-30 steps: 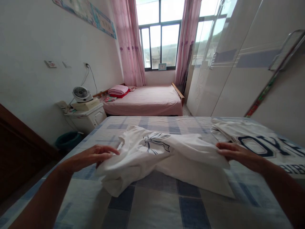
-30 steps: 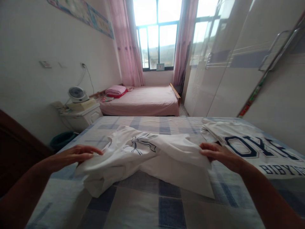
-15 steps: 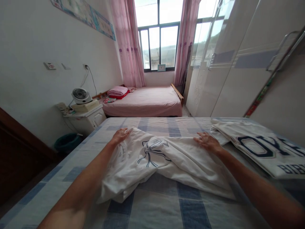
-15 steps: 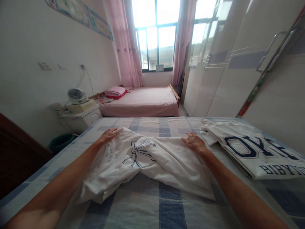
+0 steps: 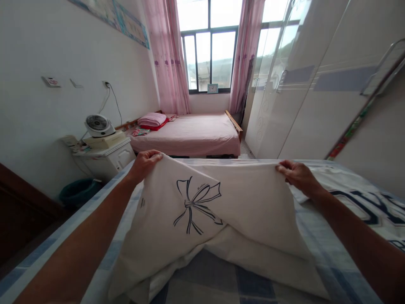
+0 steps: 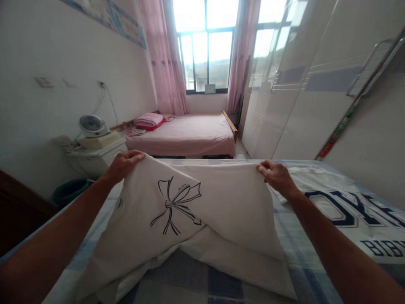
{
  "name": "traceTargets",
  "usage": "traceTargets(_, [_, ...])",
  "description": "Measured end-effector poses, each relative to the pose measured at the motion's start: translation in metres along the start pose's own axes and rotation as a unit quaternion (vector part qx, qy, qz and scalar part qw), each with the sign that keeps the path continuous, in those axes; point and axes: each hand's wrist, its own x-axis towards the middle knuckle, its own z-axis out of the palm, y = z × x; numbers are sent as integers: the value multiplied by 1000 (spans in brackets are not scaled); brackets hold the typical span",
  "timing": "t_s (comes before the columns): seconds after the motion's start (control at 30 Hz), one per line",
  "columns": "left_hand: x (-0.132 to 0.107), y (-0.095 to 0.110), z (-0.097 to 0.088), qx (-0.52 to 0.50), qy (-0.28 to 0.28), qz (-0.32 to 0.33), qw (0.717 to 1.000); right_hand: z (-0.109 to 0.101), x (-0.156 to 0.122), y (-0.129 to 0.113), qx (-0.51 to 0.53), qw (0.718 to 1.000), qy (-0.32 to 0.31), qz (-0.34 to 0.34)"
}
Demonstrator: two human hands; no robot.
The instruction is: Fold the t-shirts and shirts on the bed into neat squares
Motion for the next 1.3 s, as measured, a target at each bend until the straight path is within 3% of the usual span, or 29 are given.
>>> traceTargets(0.1, [35, 4, 17, 82, 127, 56, 987, 10, 43, -4, 116, 988, 81, 70])
traceTargets(0.17, [52, 3, 34, 150, 185, 53, 970, 22, 66, -8, 167, 973, 124, 104])
traceTargets(0.23, [57, 0, 50, 210, 181, 40, 960, 34, 75, -9, 148, 974, 135, 109])
traceTargets(0.3, [48, -7, 61, 247, 120, 51, 960, 45, 68, -5, 56, 988, 117, 83])
traceTargets(0.4, [9, -25, 59, 260, -21, 107, 959, 53, 33, 12, -67, 997, 50, 2])
traceTargets(0.5, [-52, -42, 35, 249, -132, 131, 951, 48, -19, 33, -91, 993, -11, -72])
traceTargets(0.67, [-154, -40, -25, 228, -218, 82, 945, 7, -109, 57, -90, 988, -103, -73])
traceTargets(0.77, [-194, -27, -52, 230, -294, 89, 923, -17, -151, 60, -82, 967, -218, -102])
traceTargets(0.83, [-210, -23, -59, 238, -314, 102, 913, -24, -172, 60, -95, 947, -273, -138])
traceTargets(0.93, [-222, -27, -53, 256, -302, 121, 910, -20, -187, 60, -135, 936, -266, -187])
traceTargets(1.13, [-216, -40, -26, 261, -221, 143, 929, 5, -183, 50, -146, 952, -164, -212])
traceTargets(1.3, [-198, -16, -40, 211, -135, 118, 961, -12, -170, 23, -113, 980, -65, -151])
